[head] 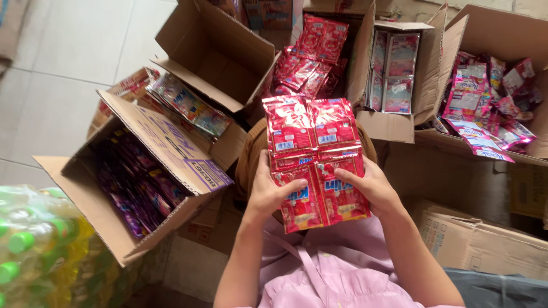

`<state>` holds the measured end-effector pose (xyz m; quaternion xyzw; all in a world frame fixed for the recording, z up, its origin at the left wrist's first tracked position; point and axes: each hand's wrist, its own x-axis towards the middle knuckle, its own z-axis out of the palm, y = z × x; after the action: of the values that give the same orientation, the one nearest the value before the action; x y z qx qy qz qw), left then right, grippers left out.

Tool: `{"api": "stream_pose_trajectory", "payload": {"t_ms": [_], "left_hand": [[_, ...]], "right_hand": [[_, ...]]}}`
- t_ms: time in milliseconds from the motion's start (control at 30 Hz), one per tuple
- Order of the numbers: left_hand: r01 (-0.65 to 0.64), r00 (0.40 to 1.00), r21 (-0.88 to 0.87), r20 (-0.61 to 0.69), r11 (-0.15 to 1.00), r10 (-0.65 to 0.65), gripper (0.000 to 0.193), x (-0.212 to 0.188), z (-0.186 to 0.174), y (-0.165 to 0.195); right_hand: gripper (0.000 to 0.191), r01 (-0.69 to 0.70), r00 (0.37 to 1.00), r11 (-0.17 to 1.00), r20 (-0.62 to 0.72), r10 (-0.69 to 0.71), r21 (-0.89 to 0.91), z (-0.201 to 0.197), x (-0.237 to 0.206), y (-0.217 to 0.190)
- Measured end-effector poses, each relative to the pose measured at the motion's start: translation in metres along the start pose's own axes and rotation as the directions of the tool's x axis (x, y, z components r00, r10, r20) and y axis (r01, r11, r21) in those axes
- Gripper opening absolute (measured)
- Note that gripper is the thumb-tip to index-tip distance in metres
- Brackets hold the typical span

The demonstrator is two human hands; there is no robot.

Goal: The person sits on the floor and sorts snack packets from multiple cardboard boxes. They pick up stacks of purple and red packets, separate them, and place them into different boxes. The person also opens a sealed box and transfers its contents.

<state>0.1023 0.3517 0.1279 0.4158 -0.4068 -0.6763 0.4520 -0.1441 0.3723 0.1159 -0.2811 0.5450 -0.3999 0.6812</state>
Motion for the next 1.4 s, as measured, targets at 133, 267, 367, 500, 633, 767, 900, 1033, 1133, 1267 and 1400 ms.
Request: {"api": "stream_pose_trajectory", "payload": {"t_ms": [133, 267, 367, 500, 633, 767, 900, 1033, 1133, 1267, 1400], "left_hand": [[0.058, 0.997, -0.04, -0.056, 0.998, -0.06, 0.075, 0.003, -0.005, -0.007], [0.121, 0.993, -0.002, -0.003, 0.993, -0.121, 0.072, 0.005, -0.006, -0.005], [0.16, 0.983, -0.001, 0.085, 0.987, -0.159, 0.074, 0.003, -0.001, -0.002], [0.021, 0.996, 0.161, 0.086, 0.987, -0.035, 0.078, 0.0, 0.009, -0.001], [-0.032, 0.997, 0.1, 0.073, 0.995, 0.025, 0.07, 0.001, 0.011, 0.0], [-0.001, 0.999, -0.097, 0.053, 0.995, 0.006, 0.067, 0.003, 0.014, 0.002], [0.116, 0.992, -0.316, -0.008, 0.942, -0.125, 0.059, 0.0, 0.022, 0.003], [0.034, 0.999, -0.539, 0.03, 0.842, -0.021, 0.053, -0.005, 0.031, -0.002], [0.015, 1.0, -0.638, -0.007, 0.77, -0.025, 0.047, -0.007, 0.038, -0.009], [-0.097, 0.992, -0.586, -0.123, 0.805, 0.03, 0.039, -0.015, 0.041, -0.015], [-0.156, 0.982, -0.571, -0.175, 0.806, 0.067, 0.04, -0.02, 0.043, -0.014]], "right_hand": [[0.062, -0.001, 0.988, 0.995, 0.155, 0.017, -0.099, 0.007, -0.006, -0.005], [0.08, 0.147, 0.976, 0.986, 0.172, -0.131, -0.081, 0.018, -0.009, -0.01], [0.086, 0.184, 0.975, 0.974, 0.146, -0.165, -0.131, 0.023, -0.008, -0.01], [0.081, 0.246, 0.966, 0.966, 0.104, -0.238, -0.08, 0.022, -0.004, -0.001], [0.054, 0.126, 0.986, 0.984, 0.096, -0.138, 0.126, 0.006, -0.001, 0.016], [0.046, 0.059, 0.997, 0.964, 0.035, -0.071, 0.261, -0.008, 0.004, 0.034], [0.043, -0.011, 0.999, 0.857, 0.042, -0.013, 0.516, -0.002, 0.0, 0.042], [0.039, -0.039, 0.985, 0.681, 0.144, -0.099, 0.731, 0.021, -0.012, 0.039], [0.037, 0.004, 0.983, 0.561, 0.099, -0.153, 0.828, 0.036, -0.02, 0.034], [0.028, 0.102, 0.992, 0.69, -0.024, -0.121, 0.716, 0.03, -0.025, 0.033], [0.024, 0.179, 0.981, 0.73, -0.062, -0.184, 0.659, 0.014, -0.016, 0.041]]}}
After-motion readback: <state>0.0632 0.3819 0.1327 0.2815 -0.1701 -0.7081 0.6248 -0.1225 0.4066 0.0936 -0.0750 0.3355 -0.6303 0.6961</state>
